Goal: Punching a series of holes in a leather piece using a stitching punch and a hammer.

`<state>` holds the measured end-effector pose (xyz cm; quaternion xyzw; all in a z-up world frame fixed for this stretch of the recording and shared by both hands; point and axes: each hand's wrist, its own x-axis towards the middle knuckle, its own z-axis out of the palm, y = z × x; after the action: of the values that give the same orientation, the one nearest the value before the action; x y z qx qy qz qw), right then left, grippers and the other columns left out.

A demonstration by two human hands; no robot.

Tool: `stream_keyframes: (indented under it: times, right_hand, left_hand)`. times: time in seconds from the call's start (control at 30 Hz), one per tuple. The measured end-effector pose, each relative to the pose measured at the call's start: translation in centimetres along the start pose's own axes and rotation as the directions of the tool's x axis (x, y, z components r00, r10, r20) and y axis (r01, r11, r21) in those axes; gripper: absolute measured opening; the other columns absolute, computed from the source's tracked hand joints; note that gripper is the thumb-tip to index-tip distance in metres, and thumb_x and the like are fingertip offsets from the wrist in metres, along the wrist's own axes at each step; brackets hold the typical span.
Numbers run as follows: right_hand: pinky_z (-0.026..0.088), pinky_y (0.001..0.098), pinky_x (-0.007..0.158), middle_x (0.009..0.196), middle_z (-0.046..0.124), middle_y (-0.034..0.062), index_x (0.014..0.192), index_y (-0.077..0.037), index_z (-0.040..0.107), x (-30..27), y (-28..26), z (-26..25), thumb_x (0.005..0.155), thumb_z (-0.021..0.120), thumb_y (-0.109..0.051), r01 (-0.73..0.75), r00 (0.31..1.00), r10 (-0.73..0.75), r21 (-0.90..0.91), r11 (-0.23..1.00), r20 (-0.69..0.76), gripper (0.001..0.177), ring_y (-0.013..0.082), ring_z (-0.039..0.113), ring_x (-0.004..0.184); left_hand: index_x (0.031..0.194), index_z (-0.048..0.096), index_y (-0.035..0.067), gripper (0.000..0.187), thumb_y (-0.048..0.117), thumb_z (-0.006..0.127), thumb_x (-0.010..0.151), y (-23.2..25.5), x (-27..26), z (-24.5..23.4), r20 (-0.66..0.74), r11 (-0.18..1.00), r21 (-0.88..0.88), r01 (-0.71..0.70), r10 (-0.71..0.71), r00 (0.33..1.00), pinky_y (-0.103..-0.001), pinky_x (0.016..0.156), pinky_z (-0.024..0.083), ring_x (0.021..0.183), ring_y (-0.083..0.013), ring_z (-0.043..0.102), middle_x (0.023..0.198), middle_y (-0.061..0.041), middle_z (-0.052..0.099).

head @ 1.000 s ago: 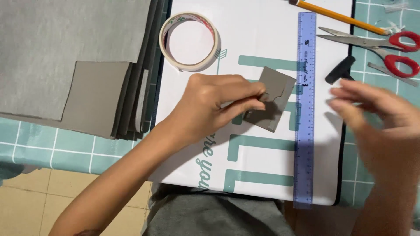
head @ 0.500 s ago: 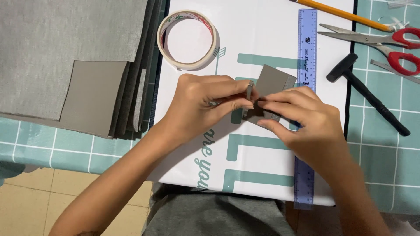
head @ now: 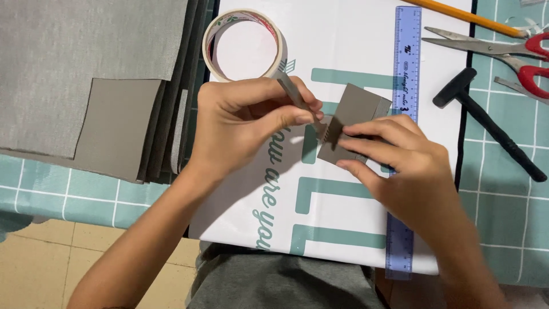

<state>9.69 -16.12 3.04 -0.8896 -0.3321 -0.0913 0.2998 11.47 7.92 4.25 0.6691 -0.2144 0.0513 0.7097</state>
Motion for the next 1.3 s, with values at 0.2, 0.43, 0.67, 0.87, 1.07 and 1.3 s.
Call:
stream_keyframes:
  times: [0.2, 0.43, 0.67, 0.87, 1.07, 1.3]
  right_hand:
    - [0.059, 0.032, 0.084, 0.109, 0.077, 0.016, 0.118, 0.007, 0.074, 2.5, -2.8, -2.2, 0.08, 0.094, -0.015, -0.006, 0.999, 0.01, 0.103, 0.995, -0.039, 0.048, 0.0271, 0.074, 0.096]
    - [0.053, 0.0249, 0.068, 0.104, 0.08, 0.0107, 0.125, -0.002, 0.076, 1.1, -1.6, -1.4, 0.096, 0.081, -0.014, -0.106, 0.994, 0.106, 0.013, 0.994, -0.033, 0.032, 0.0181, 0.076, 0.09]
    - [0.069, 0.0296, 0.082, 0.1, 0.074, 0.0173, 0.096, 0.003, 0.067, -1.1, 0.2, -1.2, 0.086, 0.077, 0.001, -0.37, 0.864, 0.496, 0.556, 0.744, -0.088, 0.015, 0.0263, 0.08, 0.091]
    - [0.072, 0.0352, 0.097, 0.11, 0.071, 0.0108, 0.107, -0.007, 0.06, -2.5, 1.7, -1.1, 0.097, 0.073, -0.004, -0.347, 0.825, 0.548, 0.639, 0.687, -0.141, 0.016, 0.0291, 0.081, 0.109]
    - [0.069, 0.0353, 0.087, 0.091, 0.072, 0.0184, 0.093, 0.004, 0.064, -0.1, -0.7, 0.0, 0.083, 0.081, 0.007, -0.311, 0.901, 0.421, 0.515, 0.798, -0.108, 0.02, 0.0387, 0.083, 0.102]
    - [0.06, 0.028, 0.079, 0.085, 0.075, 0.011, 0.089, 0.003, 0.069, -0.1, -0.4, 1.0, 0.086, 0.083, 0.004, -0.174, 0.962, 0.231, 0.329, 0.928, -0.142, 0.014, 0.0341, 0.082, 0.098]
  left_hand:
    - [0.106, 0.074, 0.003, 0.017, 0.005, 0.083, 0.091, -0.6, -0.2, 1.2, 0.092, 0.93, 0.236, -0.283, 0.269, 0.959, -0.03, 0.086, 0.07, 0.094, -0.0241, 0.077, 0.101, -0.014, 0.078]
    - [0.111, 0.07, -0.005, 0.018, 0.005, 0.075, 0.097, 0.2, -1.2, 2.3, 0.093, 0.875, 0.247, -0.417, 0.407, 0.909, -0.033, 0.083, 0.069, 0.089, -0.0299, 0.081, 0.1, -0.02, 0.078]
    - [0.115, 0.068, 0.006, 0.032, 0.032, 0.076, 0.1, 0.4, -6.2, 4.8, 0.249, 0.544, 0.791, -0.279, 0.131, 0.96, -0.045, 0.089, 0.05, 0.112, -0.0309, 0.057, 0.12, -0.014, 0.067]
    - [0.144, 0.059, -0.003, 0.052, 0.03, 0.041, 0.108, 0.0, -9.8, 9.8, 0.327, 0.275, 0.913, -0.301, -0.053, 0.944, -0.049, 0.109, 0.05, 0.142, -0.0363, 0.054, 0.151, -0.021, 0.056]
    - [0.147, 0.056, -0.004, 0.055, 0.038, 0.053, 0.111, 0.1, -10.2, 11.3, 0.232, 0.188, 0.959, -0.215, -0.074, 0.97, -0.049, 0.115, 0.048, 0.147, -0.039, 0.046, 0.157, -0.021, 0.048]
    - [0.138, 0.065, -0.008, 0.047, 0.028, 0.059, 0.108, -0.3, -10.1, 11.4, 0.169, 0.31, 0.937, -0.163, 0.007, 0.986, -0.053, 0.106, 0.055, 0.141, -0.0432, 0.052, 0.147, -0.026, 0.056]
